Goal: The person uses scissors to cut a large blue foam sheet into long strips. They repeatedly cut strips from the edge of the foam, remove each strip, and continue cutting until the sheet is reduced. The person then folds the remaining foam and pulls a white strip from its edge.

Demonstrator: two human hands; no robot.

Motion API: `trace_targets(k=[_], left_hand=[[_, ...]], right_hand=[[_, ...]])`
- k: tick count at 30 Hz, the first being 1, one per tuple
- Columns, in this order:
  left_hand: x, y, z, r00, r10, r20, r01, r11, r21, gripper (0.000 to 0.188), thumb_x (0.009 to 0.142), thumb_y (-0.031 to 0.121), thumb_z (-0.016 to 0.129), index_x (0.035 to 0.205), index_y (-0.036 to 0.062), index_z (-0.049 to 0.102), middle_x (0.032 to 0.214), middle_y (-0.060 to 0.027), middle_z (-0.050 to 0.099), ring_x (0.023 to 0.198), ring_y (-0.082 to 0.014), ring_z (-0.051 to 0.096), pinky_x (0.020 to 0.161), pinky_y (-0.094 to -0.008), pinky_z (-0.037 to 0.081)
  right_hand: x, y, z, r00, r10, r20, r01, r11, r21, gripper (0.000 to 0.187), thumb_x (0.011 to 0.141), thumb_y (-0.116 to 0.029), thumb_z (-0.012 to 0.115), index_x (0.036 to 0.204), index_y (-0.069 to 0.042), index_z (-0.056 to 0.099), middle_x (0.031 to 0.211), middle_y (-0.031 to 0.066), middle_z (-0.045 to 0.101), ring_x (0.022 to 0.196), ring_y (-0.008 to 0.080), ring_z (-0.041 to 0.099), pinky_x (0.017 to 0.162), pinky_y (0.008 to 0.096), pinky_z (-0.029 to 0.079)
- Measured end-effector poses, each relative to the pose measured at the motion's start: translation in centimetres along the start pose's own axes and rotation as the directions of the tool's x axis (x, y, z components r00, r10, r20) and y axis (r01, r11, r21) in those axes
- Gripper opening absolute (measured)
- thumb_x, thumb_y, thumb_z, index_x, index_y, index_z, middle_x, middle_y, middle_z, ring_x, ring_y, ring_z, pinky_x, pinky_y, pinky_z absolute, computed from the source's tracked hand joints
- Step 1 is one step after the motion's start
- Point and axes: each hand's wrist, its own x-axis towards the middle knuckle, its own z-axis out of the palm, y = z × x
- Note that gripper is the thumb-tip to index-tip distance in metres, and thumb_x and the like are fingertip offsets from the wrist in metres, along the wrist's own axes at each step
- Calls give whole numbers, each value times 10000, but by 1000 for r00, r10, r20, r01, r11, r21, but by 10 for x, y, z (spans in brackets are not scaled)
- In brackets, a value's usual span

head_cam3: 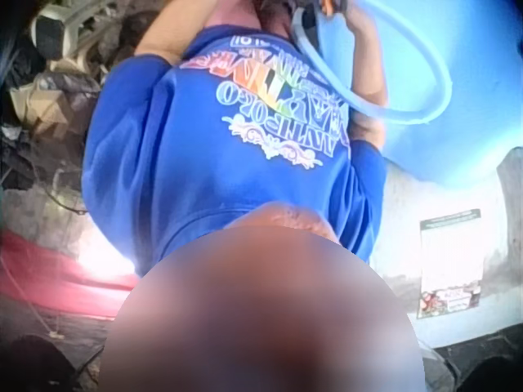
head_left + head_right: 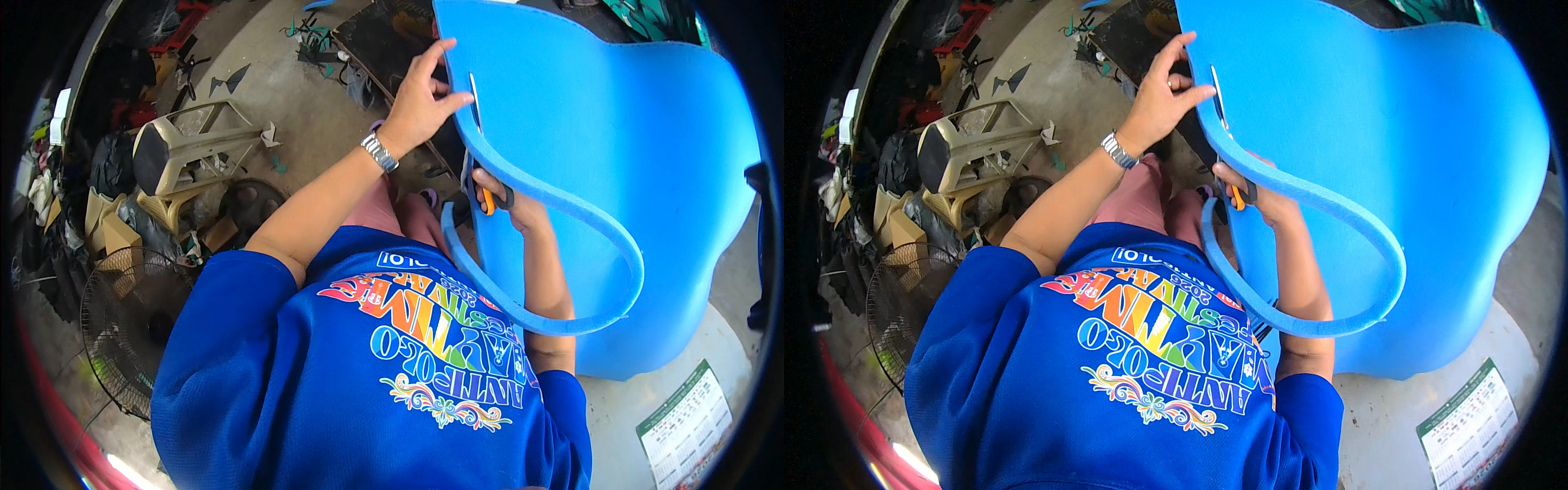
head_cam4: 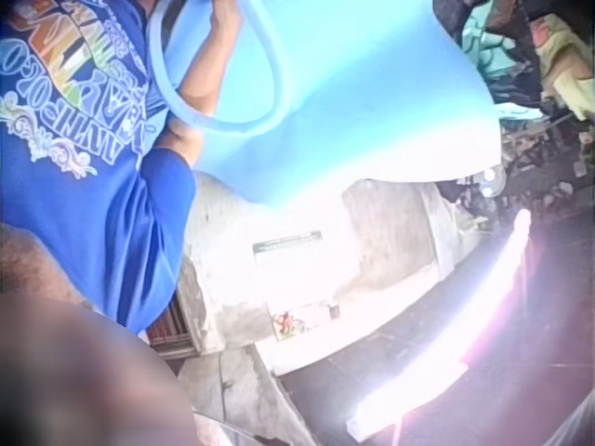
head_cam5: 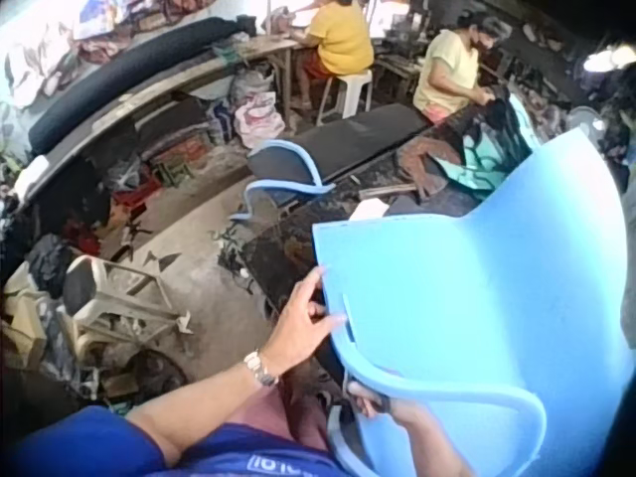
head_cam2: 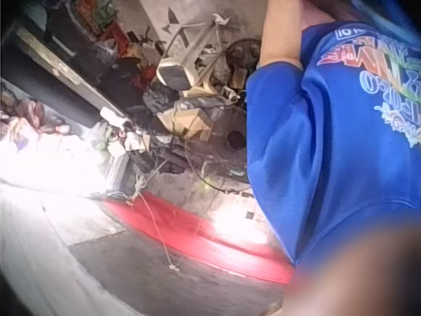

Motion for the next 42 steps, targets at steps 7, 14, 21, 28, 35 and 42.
trace_targets(k=[7, 14, 21, 28, 35, 42], left_hand=[[5, 3, -14, 988, -123, 94, 125, 992, -20, 850, 830, -29, 735, 1521, 132, 266, 1310, -117, 441, 956, -145, 651, 809, -284, 584], [31, -5, -30, 999, -27, 25, 25, 998, 61, 809, 841, -10, 736, 1510, 133, 305, 1340, -135, 420, 980, -171, 659, 803, -288, 583], [41, -4, -39, 998, -37, 50, 32, 994, 101, 833, 823, 18, 746, 1515, 131, 296, 1338, -169, 426, 899, -201, 680, 754, -294, 579], [36, -11, -36, 995, -37, 91, 30, 996, 80, 806, 848, 20, 731, 1524, 144, 312, 1322, -132, 433, 893, -146, 655, 749, -268, 557], [66, -31, -42, 996, 70, -63, -61, 987, 147, 729, 873, 45, 717, 1495, 126, 346, 1319, -150, 482, 916, -151, 645, 765, -280, 568], [61, -35, -50, 998, -56, 38, 54, 998, 42, 803, 823, 34, 733, 1502, 108, 310, 1253, -177, 554, 865, -197, 679, 728, -302, 572]], right_hand=[[40, -17, 5, 998, 11, 59, -13, 1000, 25, 351, 804, -382, 814, 897, -71, 679, 746, 28, 637, 667, 122, 599, 571, 260, 448], [52, -22, 20, 998, -26, -50, 23, 997, -70, 390, 798, -366, 823, 928, -52, 631, 700, 5, 600, 580, 80, 560, 495, 240, 414], [59, -22, 19, 997, -50, -53, 47, 996, -69, 364, 807, -377, 803, 893, -56, 654, 646, 23, 590, 574, 111, 562, 496, 259, 413], [80, -29, 15, 999, -50, -22, 47, 992, -119, 354, 817, -382, 793, 883, -54, 674, 616, 34, 578, 548, 127, 557, 480, 268, 400], [81, -13, 20, 995, -62, -76, 60, 998, -18, 390, 773, -355, 849, 853, -36, 640, 622, 19, 573, 525, 88, 527, 459, 247, 381], [101, -13, 16, 999, -49, -15, 47, 996, -78, 403, 798, -398, 808, 929, -41, 672, 691, 56, 624, 561, 132, 571, 497, 277, 437]])
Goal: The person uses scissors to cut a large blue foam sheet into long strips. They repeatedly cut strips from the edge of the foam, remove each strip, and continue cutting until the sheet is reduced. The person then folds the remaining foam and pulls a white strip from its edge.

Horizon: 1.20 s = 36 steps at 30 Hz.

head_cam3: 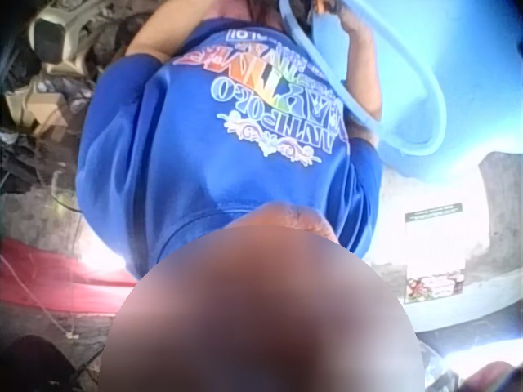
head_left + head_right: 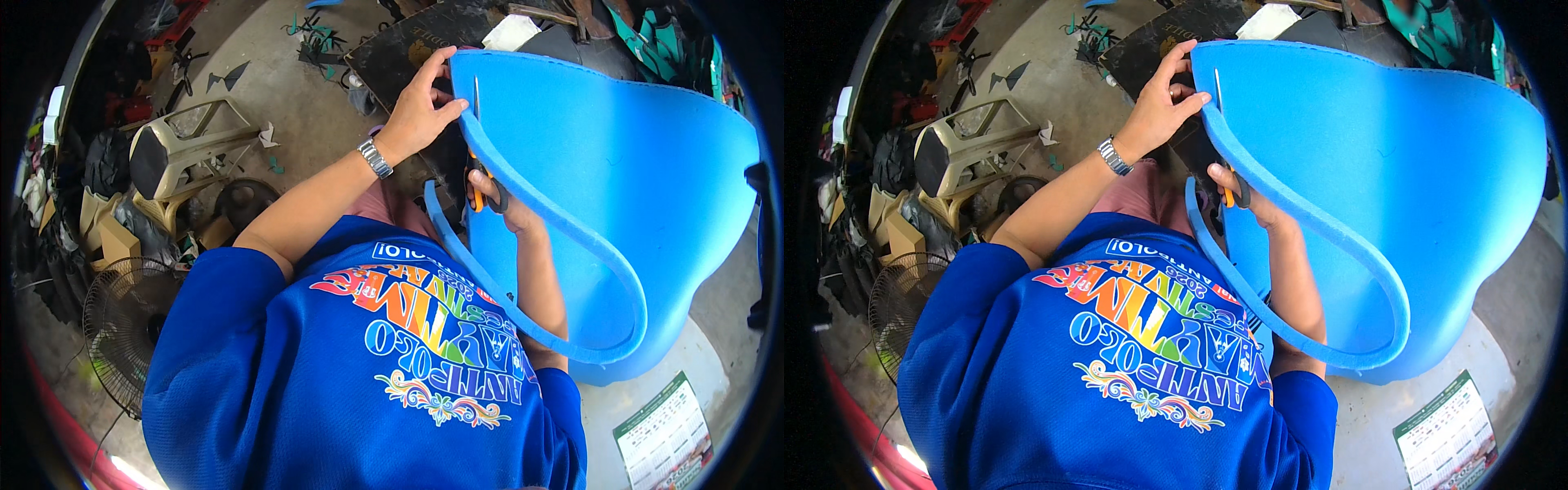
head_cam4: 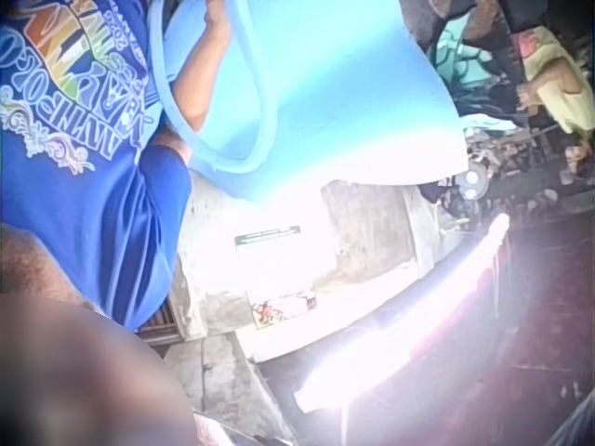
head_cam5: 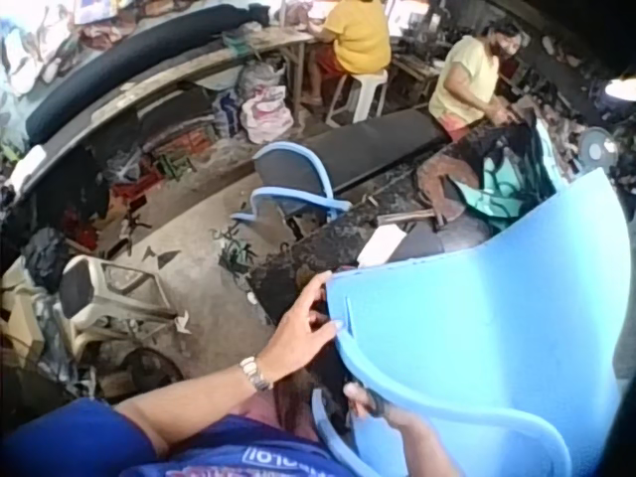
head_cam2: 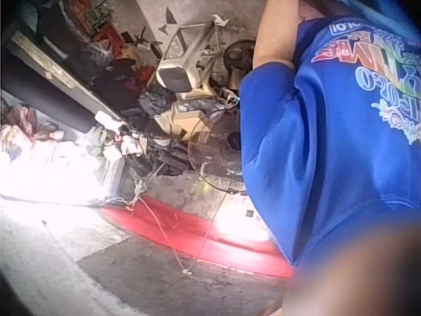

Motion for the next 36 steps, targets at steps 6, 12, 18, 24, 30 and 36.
trace_targets(k=[6, 12, 18, 24, 30, 36], left_hand=[[2, -3, -3, 998, -59, -11, 58, 998, -6, 807, 834, 25, 721, 1512, 113, 291, 1261, -184, 554, 848, -185, 679, 702, -296, 578], [4, -1, -7, 996, -90, 11, 91, 992, -90, 793, 851, 19, 706, 1511, 131, 281, 1220, -175, 555, 824, -166, 671, 648, -300, 609], [-4, 7, -10, 991, -113, 64, 122, 982, -142, 756, 850, -45, 676, 1482, 146, 308, 1170, -150, 546, 827, -163, 671, 656, -298, 604], [-6, 3, -12, 983, -170, 62, 179, 965, -191, 765, 885, 5, 687, 1503, 97, 246, 1188, -123, 546, 962, -149, 612, 773, -294, 577], [-11, 2, -16, 864, -483, 144, 492, 744, -452, 594, 906, 92, 695, 1405, 18, 381, 1064, -67, 603, 888, -111, 602, 720, -245, 539], [15, -6, -123, 807, -448, 386, 560, 368, -742, 229, 939, 129, 632, 1120, -11, 620, 768, 45, 497, 544, -19, 366, 482, -146, 340]], right_hand=[[4, -4, 5, 999, 29, -16, -29, 999, 34, 438, 803, -375, 809, 1044, -38, 665, 668, 45, 601, 556, 127, 563, 497, 275, 437], [8, -2, 12, 999, -1, -51, 4, 999, 53, 507, 789, -398, 819, 1100, -33, 652, 641, 51, 576, 573, 136, 571, 520, 278, 441], [28, -26, 0, 998, -6, 67, 7, 1000, -19, 539, 795, -570, 749, 905, -49, 668, 688, 62, 611, 587, 150, 581, 514, 260, 408], [35, -38, 15, 999, -7, -53, 9, 999, 48, 425, 786, -419, 821, 898, -37, 674, 632, 20, 565, 526, 109, 530, 443, 237, 364], [33, -27, 22, 985, -128, -117, 123, 991, -51, 314, 794, -275, 842, 817, -40, 636, 557, 1, 540, 440, 85, 506, 386, 244, 361], [25, -16, 14, 994, -83, -71, 94, 981, 169, 308, 797, -237, 822, 930, -41, 625, 642, 9, 575, 499, 78, 527, 438, 225, 397]])
